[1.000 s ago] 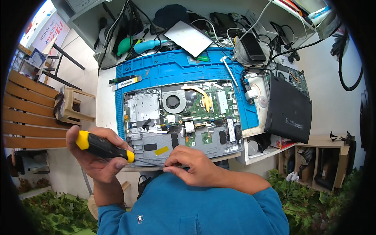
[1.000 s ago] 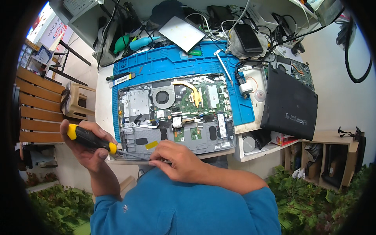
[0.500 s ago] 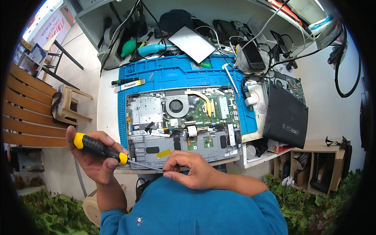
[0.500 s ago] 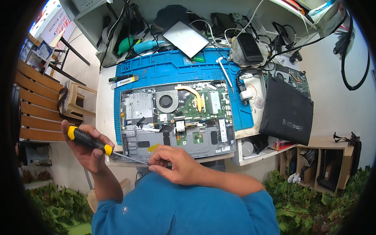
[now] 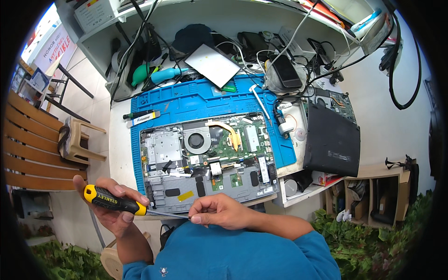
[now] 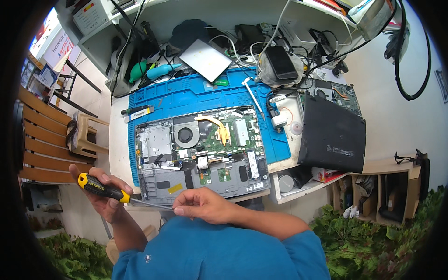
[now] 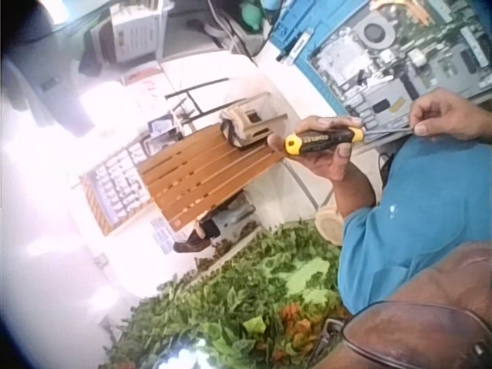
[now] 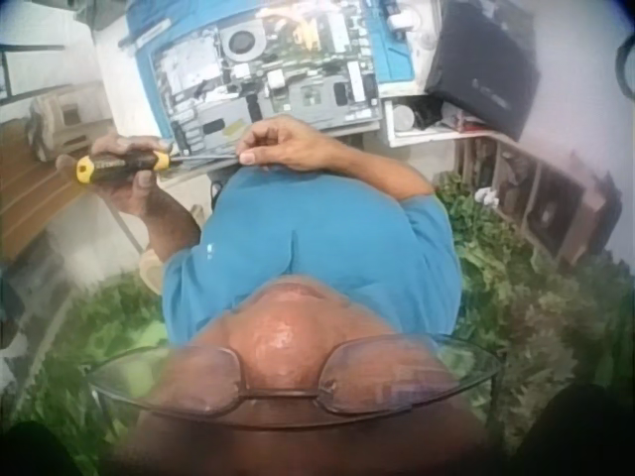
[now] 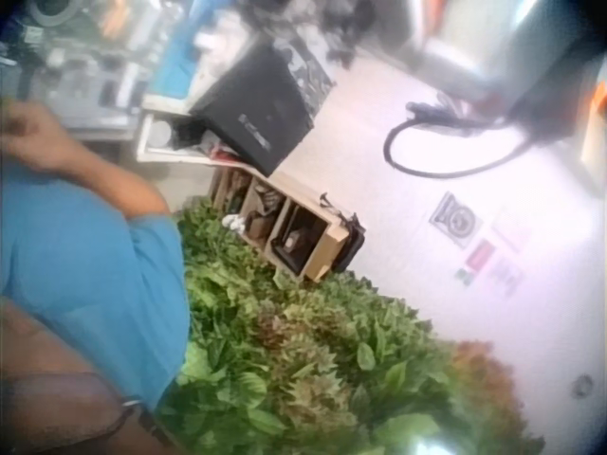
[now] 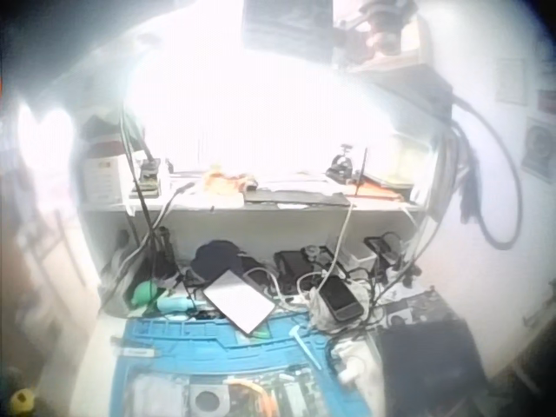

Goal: The person uses a screwdriver to remove screws from a disassembled laptop on a workbench. They then pick up a laptop battery, align it with the internal chassis, and secure it by tightening screws. The person also connects a ribbon cable to the motherboard.

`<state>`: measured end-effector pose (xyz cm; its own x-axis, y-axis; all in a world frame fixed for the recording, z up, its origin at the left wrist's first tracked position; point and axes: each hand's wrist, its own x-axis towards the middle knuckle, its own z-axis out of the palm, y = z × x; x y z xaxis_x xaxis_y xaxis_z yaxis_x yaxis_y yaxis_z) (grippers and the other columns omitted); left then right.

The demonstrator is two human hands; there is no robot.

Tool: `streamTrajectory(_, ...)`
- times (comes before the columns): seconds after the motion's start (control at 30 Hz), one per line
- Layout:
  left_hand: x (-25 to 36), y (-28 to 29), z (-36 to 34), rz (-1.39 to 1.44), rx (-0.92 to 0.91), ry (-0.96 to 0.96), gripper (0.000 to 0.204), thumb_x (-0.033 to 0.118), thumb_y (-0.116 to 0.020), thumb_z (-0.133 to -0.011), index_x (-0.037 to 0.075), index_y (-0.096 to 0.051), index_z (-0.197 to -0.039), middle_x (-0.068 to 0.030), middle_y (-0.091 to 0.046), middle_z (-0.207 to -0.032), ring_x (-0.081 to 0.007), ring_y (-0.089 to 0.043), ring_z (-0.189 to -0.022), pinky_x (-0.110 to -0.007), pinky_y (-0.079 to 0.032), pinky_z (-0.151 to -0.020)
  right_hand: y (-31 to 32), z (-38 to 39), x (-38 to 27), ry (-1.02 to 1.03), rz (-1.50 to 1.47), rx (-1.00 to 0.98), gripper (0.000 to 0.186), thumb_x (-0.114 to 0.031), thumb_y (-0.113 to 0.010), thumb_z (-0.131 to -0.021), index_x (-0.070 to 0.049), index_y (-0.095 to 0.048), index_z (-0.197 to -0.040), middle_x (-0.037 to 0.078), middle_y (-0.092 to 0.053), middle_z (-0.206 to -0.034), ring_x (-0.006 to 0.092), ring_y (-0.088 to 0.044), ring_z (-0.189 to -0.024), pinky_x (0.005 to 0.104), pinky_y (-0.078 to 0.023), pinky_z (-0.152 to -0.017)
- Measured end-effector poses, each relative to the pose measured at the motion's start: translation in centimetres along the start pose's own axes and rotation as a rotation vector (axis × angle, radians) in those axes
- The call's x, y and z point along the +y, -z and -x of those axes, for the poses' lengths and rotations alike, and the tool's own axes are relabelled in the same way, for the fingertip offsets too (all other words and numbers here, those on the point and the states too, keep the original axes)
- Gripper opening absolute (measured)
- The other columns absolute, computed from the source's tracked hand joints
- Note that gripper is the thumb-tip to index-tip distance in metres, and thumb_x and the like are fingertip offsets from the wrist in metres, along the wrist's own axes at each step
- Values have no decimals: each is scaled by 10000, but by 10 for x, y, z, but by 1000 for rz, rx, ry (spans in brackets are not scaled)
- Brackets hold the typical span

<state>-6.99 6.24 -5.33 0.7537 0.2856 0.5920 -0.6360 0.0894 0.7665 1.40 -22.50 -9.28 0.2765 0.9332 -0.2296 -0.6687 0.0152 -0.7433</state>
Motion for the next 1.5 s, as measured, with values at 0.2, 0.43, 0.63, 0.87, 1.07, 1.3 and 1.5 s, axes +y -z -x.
streamTrajectory(0.2, -8, -6, -3, -97, 40, -3, 1249, 64, -935, -893, 262, -103, -1803, -160, -587, -1243, -294, -792, -804, -412, -723, -700, -7, 5, -9, 311, 603, 215, 154, -125, -785, -1058, 5, -766, -1137, 51, -761, -1026, 144, -703, -922, 330, -562, -777)
streamTrajectory(0.43, -16, -13, -7, -245, -49, -23, 1220, 119, -947, -910, 217, -120, -1801, -172, -580, -1223, -236, -768, -796, -353, -700, -693, -2, 4, -8, 616, 941, 319, 111, -29, -817, -958, 2, -744, -1035, 124, -737, -977, 294, -718, -879, 401, -585, -775)
streamTrajectory(0.63, -16, -28, -18, -304, -179, 7, 1190, 64, -917, -919, 189, -121, -1795, -197, -663, -1135, -223, -747, -841, -373, -706, -761, 1, 8, -9, 679, 1028, 377, 130, -24, -810, -907, 14, -706, -975, 133, -690, -926, 332, -693, -867, 447, -581, -808)
streamTrajectory(0.87, -21, -34, -20, -307, -146, 8, 1148, 68, -945, -883, 186, -206, -1753, -185, -698, -1079, -211, -748, -900, -365, -701, -788, 4, 10, -10, 767, 1111, 423, 194, -11, -864, -857, -6, -733, -999, 116, -719, -922, 291, -692, -812, 401, -574, -702)
streamTrajectory(1.07, -21, -49, -23, -292, -13, 83, 1127, 89, -936, -895, 144, -206, -1753, -167, -694, -1055, -200, -737, -878, -331, -662, -786, 5, 11, -8, 828, 1113, 465, 213, -23, -866, -861, 1, -731, -1024, 118, -716, -935, 301, -693, -823, 410, -580, -734)
streamTrajectory(1.3, -23, -42, -23, -408, 122, 71, 1052, 134, -871, -932, 124, -235, -1771, -130, -646, -1058, -172, -638, -877, -296, -600, -797, 2, 14, -8, 926, 1114, 530, 384, -151, -897, -890, 45, -721, -1170, 183, -701, -1105, 349, -674, -985, 418, -586, -848)
streamTrajectory(1.5, -32, -27, -24, -412, 89, 112, 895, 95, -757, -1025, 161, -284, -1782, -101, -624, -1199, -166, -578, -1079, -287, -486, -1013, 5, 25, -6, 910, 1106, 564, 430, -193, -898, -911, 55, -703, -1204, 185, -698, -1141, 351, -666, -1020, 422, -581, -881)
